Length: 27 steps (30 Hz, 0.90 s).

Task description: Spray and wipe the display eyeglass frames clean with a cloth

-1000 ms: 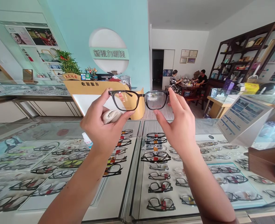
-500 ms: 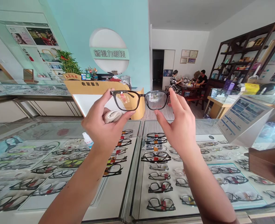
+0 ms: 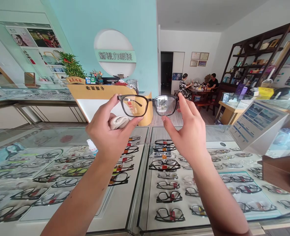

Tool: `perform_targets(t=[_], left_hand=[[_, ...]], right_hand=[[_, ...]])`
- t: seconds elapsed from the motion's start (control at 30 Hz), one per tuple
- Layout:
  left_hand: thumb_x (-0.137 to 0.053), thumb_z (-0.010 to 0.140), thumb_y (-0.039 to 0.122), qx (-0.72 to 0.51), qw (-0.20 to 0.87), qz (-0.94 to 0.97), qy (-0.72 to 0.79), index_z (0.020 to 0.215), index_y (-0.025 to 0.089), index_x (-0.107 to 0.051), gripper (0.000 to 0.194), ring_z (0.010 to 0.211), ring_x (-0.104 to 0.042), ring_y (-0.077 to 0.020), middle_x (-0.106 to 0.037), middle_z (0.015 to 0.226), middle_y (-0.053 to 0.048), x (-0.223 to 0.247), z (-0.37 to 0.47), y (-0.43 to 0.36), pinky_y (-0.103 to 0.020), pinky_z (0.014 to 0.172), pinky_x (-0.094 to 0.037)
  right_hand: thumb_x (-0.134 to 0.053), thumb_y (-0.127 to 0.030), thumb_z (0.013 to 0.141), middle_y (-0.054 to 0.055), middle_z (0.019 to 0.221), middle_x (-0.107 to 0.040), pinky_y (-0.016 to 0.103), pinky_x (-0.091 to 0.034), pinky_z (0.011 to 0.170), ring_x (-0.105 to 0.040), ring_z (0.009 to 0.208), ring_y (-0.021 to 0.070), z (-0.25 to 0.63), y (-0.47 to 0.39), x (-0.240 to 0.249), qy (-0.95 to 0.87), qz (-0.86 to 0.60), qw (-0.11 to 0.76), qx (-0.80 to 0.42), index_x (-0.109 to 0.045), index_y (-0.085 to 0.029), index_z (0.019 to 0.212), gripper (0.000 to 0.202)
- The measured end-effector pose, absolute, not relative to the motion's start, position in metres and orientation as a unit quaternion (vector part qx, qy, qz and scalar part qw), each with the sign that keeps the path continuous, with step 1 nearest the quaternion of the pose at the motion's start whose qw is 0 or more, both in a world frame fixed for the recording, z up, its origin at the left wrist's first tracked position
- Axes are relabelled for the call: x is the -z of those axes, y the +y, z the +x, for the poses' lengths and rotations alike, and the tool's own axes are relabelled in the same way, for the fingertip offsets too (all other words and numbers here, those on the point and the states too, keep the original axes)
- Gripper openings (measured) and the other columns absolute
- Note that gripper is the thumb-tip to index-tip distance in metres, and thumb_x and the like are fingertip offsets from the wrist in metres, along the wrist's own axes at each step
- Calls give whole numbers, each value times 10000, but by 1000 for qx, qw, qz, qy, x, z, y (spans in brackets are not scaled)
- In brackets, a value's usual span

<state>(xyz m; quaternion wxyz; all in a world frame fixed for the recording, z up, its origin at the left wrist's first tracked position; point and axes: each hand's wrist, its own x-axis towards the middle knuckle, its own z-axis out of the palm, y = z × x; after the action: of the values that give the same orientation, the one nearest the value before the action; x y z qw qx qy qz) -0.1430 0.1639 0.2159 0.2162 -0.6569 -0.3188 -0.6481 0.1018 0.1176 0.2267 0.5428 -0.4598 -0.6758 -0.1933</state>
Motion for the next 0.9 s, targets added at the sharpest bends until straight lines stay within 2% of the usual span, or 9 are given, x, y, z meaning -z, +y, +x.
perform_targets(t=[0.17, 0.47, 0.9], left_hand=[[-957, 938, 546, 644, 217, -661, -318, 1595, 230, -661, 787, 1282, -799, -356, -809, 1448, -154, -217, -143, 162, -508, 1089, -679], [-937, 953, 574, 644, 238, -657, -310, 1591, 242, -653, 773, 1271, -802, -350, -811, 1431, -148, -216, -143, 164, -501, 1081, -680], [-949, 935, 589, 648, 195, -662, -322, 1589, 256, -661, 788, 1305, -794, -362, -802, 1457, -150, -217, -142, 162, -520, 1108, -680]], right_hand=[[-678, -563, 1078, 147, 1357, -757, 562, -694, 884, -748, 1100, 343, 101, 117, -227, -676, -469, 536, 190, -543, -284, 1756, 746], [-682, -536, 1063, 148, 1306, -761, 562, -685, 909, -744, 1085, 342, 99, 118, -227, -677, -476, 532, 180, -557, -258, 1745, 747], [-706, -542, 1057, 157, 1373, -749, 580, -688, 947, -748, 1135, 353, 98, 119, -225, -674, -472, 542, 172, -538, -270, 1752, 765]])
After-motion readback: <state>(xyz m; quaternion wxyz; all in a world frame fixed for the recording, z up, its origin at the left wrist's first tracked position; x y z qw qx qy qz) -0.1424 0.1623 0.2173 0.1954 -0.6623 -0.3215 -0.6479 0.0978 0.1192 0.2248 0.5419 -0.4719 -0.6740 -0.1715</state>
